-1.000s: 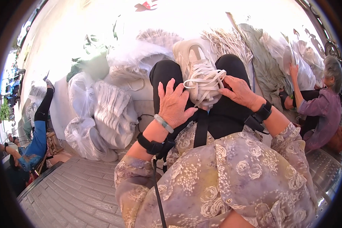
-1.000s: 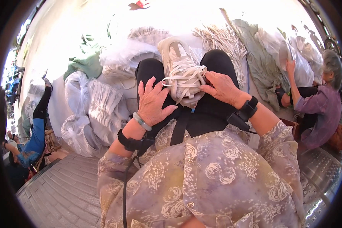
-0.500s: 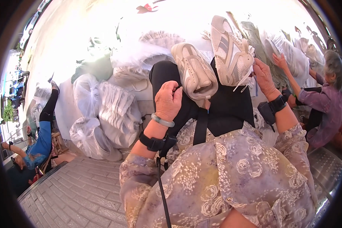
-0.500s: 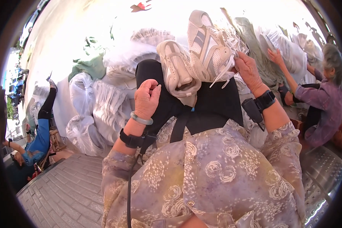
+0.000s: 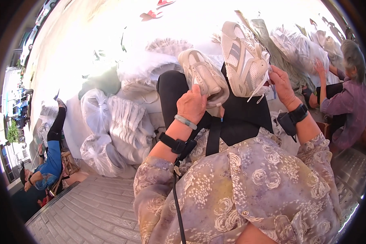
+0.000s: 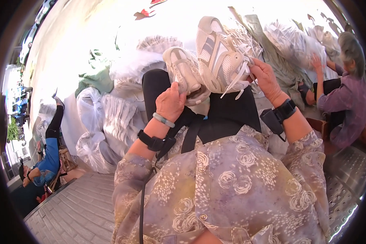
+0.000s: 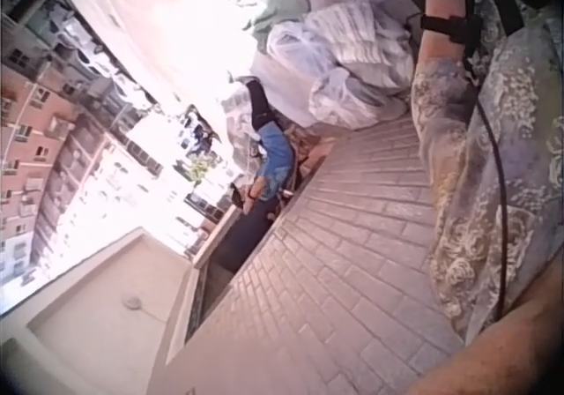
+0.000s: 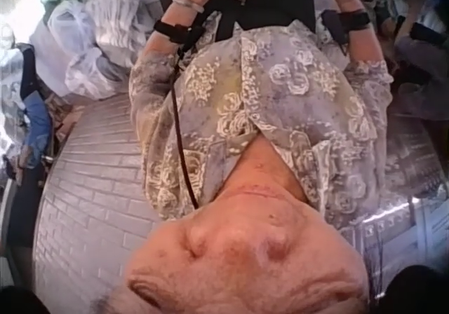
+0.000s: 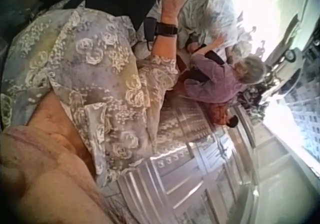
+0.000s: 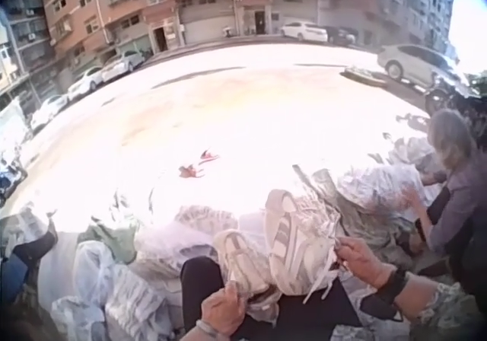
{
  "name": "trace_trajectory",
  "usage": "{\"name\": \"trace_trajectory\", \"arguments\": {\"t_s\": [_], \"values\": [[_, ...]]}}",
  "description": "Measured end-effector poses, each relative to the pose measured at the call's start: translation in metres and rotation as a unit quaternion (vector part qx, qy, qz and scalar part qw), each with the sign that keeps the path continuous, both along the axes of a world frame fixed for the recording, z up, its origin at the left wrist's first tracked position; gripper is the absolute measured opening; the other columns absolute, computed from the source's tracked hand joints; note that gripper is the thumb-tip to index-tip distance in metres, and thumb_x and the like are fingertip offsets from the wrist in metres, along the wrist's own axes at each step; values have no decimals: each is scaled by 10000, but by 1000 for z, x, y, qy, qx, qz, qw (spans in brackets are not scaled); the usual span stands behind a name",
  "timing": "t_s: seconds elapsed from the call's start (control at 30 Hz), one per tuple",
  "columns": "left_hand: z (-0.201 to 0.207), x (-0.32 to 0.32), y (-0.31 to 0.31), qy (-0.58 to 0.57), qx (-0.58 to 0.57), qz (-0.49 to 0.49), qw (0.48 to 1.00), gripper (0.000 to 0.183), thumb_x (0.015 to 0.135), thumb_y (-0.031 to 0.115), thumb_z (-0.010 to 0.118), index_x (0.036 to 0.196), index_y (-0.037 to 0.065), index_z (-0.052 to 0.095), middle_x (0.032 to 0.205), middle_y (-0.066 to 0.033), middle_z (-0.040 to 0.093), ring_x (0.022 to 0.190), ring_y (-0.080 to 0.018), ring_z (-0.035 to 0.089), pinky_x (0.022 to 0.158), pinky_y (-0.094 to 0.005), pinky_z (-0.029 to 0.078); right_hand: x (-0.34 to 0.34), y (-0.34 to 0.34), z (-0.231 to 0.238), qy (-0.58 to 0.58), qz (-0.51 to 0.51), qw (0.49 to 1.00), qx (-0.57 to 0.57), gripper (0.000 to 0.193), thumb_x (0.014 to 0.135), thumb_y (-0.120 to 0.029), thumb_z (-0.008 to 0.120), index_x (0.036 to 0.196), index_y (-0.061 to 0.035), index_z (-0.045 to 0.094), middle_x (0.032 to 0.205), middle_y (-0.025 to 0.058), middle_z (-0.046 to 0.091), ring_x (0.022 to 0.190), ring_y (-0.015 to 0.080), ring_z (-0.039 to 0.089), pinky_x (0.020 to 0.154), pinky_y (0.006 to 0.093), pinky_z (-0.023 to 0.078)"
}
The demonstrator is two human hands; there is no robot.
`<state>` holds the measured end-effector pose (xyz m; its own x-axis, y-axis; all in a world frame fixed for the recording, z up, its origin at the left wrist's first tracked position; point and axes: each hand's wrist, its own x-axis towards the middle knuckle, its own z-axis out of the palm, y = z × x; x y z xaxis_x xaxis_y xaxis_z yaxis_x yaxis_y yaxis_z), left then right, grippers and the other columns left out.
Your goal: Lacing shoelaces on a pair of sneakers in an outdoor workshop environment.
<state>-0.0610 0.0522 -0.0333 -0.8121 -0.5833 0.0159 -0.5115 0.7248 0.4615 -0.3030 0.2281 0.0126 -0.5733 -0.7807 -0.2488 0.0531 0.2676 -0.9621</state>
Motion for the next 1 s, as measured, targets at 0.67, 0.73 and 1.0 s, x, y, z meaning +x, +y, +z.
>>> {"name": "trace_trajectory", "arguments": {"t_s": [0.67, 0.73, 1.0], "values": [[113, 8, -103, 9, 237, 70, 969, 180, 751, 132, 463, 686, -10, 552, 522, -81, 551, 443, -144, 530, 445, -300, 443, -12, 30, -35, -429, 44, 863, -263, 342, 877, -99, 509, 1208, -16, 482, 1119, 78, 574, 966, 153, 577, 826, 295, 486], [109, 26, -135, 10, 262, 71, 963, 187, 775, 140, 454, 733, 5, 576, 531, -39, 541, 429, -97, 502, 403, -247, 387, -11, 27, -48, -334, 98, 894, -281, 354, 871, -82, 524, 1218, -28, 477, 1128, 77, 571, 975, 159, 577, 823, 299, 497], [129, -7, -164, 81, 317, 145, 934, 296, 851, 244, 468, 700, 18, 585, 537, -57, 566, 414, -94, 508, 353, -203, 352, 5, -24, 4, 170, 243, 948, -114, 264, 862, -102, 532, 1113, -32, 572, 879, 47, 615, 797, 117, 568, 709, 247, 444]]}}
